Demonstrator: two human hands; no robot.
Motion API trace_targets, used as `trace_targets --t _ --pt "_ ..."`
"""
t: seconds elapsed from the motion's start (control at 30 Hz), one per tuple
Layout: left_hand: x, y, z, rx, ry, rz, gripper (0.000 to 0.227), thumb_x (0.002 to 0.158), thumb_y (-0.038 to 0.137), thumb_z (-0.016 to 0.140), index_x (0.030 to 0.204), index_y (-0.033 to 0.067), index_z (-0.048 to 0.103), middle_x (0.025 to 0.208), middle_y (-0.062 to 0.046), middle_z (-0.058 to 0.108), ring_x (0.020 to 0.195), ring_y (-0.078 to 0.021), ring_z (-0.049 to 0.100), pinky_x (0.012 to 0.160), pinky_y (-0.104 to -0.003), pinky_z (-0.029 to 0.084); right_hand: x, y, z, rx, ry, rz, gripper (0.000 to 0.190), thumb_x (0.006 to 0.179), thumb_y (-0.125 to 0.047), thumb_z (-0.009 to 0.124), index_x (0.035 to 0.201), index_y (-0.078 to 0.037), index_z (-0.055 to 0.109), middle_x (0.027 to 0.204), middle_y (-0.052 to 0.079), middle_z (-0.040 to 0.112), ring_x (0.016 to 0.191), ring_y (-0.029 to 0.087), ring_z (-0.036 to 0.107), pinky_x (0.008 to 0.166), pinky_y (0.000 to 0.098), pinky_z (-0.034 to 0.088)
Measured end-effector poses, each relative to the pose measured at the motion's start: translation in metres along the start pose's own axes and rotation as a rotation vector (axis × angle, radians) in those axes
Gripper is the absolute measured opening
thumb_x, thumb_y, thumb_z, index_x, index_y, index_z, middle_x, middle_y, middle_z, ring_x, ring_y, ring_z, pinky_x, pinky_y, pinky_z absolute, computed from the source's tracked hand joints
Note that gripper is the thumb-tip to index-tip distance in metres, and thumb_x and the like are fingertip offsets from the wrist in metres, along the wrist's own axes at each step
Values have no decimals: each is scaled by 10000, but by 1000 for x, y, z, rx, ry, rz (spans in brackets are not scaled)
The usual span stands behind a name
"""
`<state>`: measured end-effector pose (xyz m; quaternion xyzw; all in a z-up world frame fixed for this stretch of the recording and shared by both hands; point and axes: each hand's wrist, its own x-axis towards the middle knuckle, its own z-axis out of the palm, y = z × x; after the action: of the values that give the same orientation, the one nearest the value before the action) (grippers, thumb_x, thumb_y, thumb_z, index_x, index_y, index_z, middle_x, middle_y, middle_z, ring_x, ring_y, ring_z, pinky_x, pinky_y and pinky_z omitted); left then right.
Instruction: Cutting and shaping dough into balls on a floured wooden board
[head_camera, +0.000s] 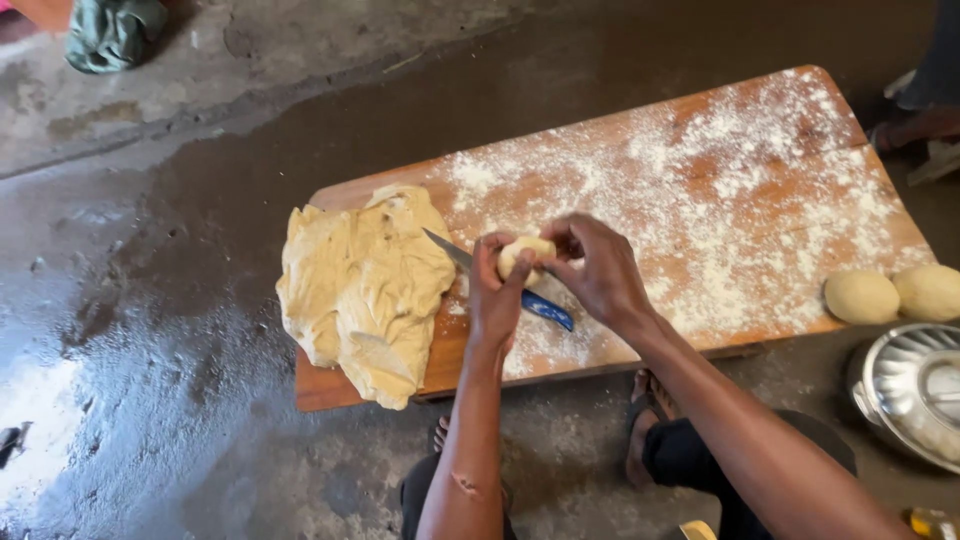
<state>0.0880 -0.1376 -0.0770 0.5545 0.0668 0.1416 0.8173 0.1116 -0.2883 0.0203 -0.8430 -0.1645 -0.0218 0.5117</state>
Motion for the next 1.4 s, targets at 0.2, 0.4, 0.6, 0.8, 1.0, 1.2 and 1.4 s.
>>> trace_targets --t 0.2,0.4,0.6,0.8,1.0,1.2,1.4 --pt "-10 24 4 -59 -42 11 374 983 -108 577 1301 88 566 1210 -134 729 960 -153 724 803 -275 650 2 16 1 392 -98 219 354 777 30 914 1055 95 705 841 221 687 773 257 737 717 396 704" --pt "-19 28 12 -274 -220 -34 432 1075 -40 528 1496 37 468 1369 -195 650 1073 -243 736 993 -375 585 13 14 -2 144 -163 255 330 826 -124 929 1084 -39 740 991 168 746 870 244 786 833 390 673" --pt "-19 42 -9 47 -100 64 408 1030 -1 661 1430 44 591 1258 -157 729 1044 -169 713 917 -295 610 2 2 2 217 -201 156 418 818 -12 891 1197 36 721 1127 239 726 1002 266 738 947 393 636" --pt "-17 41 2 -274 -136 -8 482 1069 17 582 1544 71 523 1362 -198 666 1083 -195 707 1006 -357 594 16 19 25 416 -172 294 383 855 -41 888 1185 28 705 1045 238 703 880 295 762 779 438 704" --pt "-16 54 -9 173 9 41 417 1073 72 599 1485 131 617 1342 -183 721 1134 -202 720 1057 -389 588 9 0 23 210 -160 227 510 806 -97 929 1267 -33 720 1119 195 753 962 234 736 885 365 640" --pt "-24 83 5 -322 3 -80 502 1120 164 557 1610 83 490 1594 -176 526 1384 -246 541 1248 -491 400 11 -17 42 348 -102 253 364 893 -118 879 1207 -34 716 1069 222 739 872 290 772 764 396 707" --pt "4 41 -42 -545 185 -243 610 1126 567 464 1527 124 586 1503 -100 599 1165 -265 671 670 -382 652 0 -29 54 169 -172 -56 382 790 -182 958 1113 -111 768 1400 153 622 1287 394 652 1092 467 581"
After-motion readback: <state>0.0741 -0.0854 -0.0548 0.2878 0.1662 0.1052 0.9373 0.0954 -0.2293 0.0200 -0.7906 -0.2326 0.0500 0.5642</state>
